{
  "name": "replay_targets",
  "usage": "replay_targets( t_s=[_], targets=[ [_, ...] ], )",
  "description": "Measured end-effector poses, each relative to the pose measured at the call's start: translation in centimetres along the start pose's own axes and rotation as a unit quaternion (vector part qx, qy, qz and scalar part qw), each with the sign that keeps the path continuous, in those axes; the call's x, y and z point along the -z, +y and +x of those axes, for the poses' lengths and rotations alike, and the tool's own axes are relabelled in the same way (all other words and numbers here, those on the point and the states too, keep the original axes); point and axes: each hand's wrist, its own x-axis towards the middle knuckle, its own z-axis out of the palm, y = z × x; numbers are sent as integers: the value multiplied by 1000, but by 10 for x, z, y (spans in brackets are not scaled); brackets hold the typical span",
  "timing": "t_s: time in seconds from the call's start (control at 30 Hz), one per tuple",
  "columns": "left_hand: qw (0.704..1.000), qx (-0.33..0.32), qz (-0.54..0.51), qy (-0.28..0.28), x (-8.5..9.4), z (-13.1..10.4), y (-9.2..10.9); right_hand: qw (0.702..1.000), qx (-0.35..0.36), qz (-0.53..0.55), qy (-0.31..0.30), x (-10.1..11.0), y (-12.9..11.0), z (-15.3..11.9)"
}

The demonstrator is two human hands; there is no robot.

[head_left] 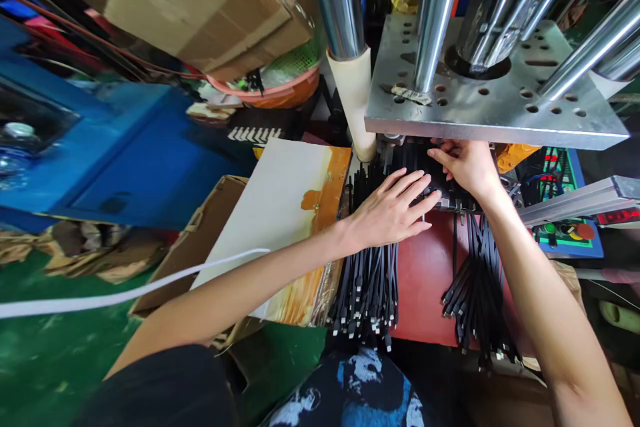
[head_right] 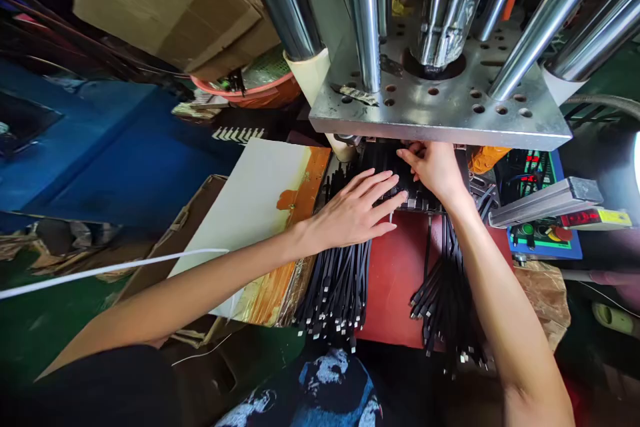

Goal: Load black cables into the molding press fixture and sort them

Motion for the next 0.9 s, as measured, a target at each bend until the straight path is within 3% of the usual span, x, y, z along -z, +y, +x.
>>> replay_targets(
  t_s=[0.1,0.17,0.23,0.3,0.4,0.5,0.67,0.77,0.83,0.9],
  targets=[
    [999,52,10,-5,1,-2,14,991,22,-109,68,5,-5,-20],
    [997,75,3,-20,3,-1,21,973,94,-205,48,12,-11,-46],
    [995,90,-11,-36,7,4,24,936,147,-320,-10,17,-17,-70],
    [992,112,-25,-51,10,14,21,896,135,-421,-49,17,-24,-82],
    [984,159,-46,-70,11,35,10,861,70,-500,-60,9,-31,-68],
    [979,180,-70,-71,5,53,-3,868,52,-491,-52,2,-30,-37],
    [978,196,-63,-23,-12,76,-21,891,63,-448,-25,-3,-16,6],
    [973,223,-53,-32,-18,96,-40,902,63,-427,-9,-3,-13,29],
    [967,235,-76,-55,-15,104,-51,906,65,-419,-19,2,-17,28],
    [969,223,-103,-37,-4,97,-52,906,73,-418,-17,12,-25,1]
  ],
)
